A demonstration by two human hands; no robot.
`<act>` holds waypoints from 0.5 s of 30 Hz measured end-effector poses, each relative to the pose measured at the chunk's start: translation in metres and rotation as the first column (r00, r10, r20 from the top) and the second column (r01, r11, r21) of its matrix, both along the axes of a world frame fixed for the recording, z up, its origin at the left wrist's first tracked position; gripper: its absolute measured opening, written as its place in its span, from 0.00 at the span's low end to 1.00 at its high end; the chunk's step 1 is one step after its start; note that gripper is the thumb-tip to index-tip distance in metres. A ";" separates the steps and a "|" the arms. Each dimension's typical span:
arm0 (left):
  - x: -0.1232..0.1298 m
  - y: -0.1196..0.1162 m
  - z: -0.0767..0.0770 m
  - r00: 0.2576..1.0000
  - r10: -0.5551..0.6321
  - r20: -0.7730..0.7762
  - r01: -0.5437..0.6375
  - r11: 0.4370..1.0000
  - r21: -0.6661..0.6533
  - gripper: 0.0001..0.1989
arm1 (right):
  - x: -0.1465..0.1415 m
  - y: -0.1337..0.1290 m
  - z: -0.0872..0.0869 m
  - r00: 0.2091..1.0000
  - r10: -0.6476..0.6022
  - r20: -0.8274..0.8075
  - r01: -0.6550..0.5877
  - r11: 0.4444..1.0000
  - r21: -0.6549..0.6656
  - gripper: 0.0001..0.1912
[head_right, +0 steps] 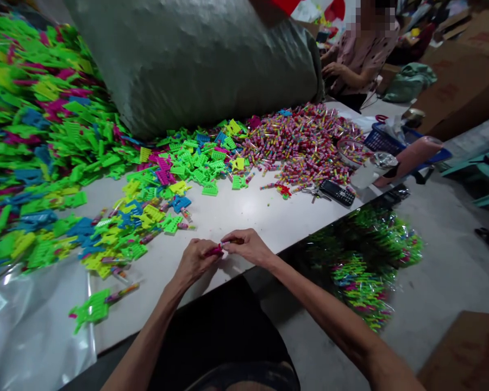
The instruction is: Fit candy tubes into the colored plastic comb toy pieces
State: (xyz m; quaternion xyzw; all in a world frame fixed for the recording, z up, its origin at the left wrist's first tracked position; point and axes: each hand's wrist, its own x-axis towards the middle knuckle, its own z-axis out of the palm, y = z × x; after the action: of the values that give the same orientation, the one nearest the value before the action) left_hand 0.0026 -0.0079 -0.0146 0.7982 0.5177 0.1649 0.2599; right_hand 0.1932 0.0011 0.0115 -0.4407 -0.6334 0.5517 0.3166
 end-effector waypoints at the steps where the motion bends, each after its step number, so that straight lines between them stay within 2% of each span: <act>1: 0.001 0.000 0.002 1.000 -0.015 -0.019 0.015 1.000 0.005 0.08 | 0.001 0.001 0.000 1.000 0.010 -0.012 -0.010 1.000 -0.017 0.11; 6: 0.000 -0.001 0.015 0.991 -0.108 -0.074 0.108 0.994 0.006 0.08 | 0.004 -0.001 0.004 0.997 0.075 -0.013 -0.075 0.997 0.010 0.12; 9: -0.002 0.002 0.020 0.982 -0.183 -0.057 0.182 0.983 -0.011 0.08 | 0.006 -0.005 0.004 0.992 0.102 0.077 -0.113 0.982 0.154 0.11; 11: -0.004 0.005 0.022 0.977 -0.212 -0.037 0.211 0.977 -0.029 0.09 | 0.007 -0.008 0.000 0.980 0.101 0.170 -0.152 0.935 0.322 0.10; 13: -0.004 0.007 0.023 0.970 -0.241 -0.021 0.240 0.970 -0.045 0.09 | 0.009 -0.012 -0.007 0.957 0.072 0.282 -0.208 0.848 0.488 0.11; 15: -0.005 0.011 0.023 0.963 -0.269 -0.007 0.269 0.962 -0.054 0.08 | 0.010 -0.014 -0.014 0.925 0.044 0.378 -0.278 0.757 0.592 0.12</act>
State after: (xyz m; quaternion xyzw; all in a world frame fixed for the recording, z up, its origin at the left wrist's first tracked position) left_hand -0.0022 0.0026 0.0084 0.8552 0.4105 0.1089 0.2971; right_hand 0.2030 -0.0125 -0.0023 -0.3393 -0.8629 0.2456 0.2826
